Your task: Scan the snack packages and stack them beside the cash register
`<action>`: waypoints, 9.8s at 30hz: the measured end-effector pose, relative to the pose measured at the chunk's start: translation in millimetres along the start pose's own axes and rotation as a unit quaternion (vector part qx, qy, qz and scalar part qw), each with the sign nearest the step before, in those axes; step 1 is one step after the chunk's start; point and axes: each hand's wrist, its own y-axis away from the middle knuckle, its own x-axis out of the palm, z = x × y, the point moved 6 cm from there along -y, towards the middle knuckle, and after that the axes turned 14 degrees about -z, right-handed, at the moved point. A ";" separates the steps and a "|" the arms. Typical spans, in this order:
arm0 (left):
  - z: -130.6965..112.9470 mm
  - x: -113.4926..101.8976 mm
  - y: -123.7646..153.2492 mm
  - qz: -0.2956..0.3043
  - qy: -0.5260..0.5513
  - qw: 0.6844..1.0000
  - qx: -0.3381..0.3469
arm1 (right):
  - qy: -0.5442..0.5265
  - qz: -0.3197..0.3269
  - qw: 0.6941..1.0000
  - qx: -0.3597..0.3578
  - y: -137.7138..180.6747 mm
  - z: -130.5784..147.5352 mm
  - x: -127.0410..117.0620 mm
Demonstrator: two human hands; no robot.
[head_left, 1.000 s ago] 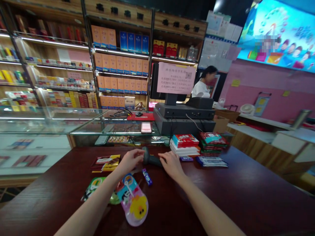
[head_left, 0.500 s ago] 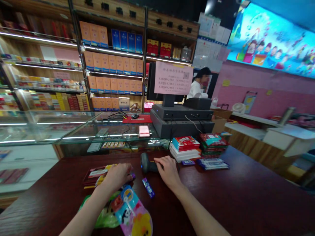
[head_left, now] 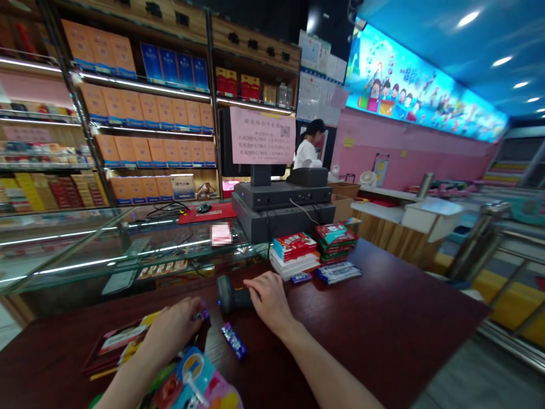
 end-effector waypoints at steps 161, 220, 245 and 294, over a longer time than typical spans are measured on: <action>60.3 -29.3 36.4 -0.434 0.180 0.879 -0.079 | -0.203 0.147 0.961 -0.119 8.6 21.2 -29.3; 51.6 -31.4 34.9 -0.427 0.216 0.875 -0.073 | -0.054 0.184 0.980 -0.045 20.0 -9.9 23.5; 2.2 -32.5 18.3 -0.354 0.275 0.892 -0.051 | -0.139 0.047 0.988 0.044 5.2 -5.2 -15.9; -125.8 -1.3 7.2 -0.260 0.370 0.891 -0.030 | -0.292 -0.070 0.939 0.168 31.0 -71.3 -94.2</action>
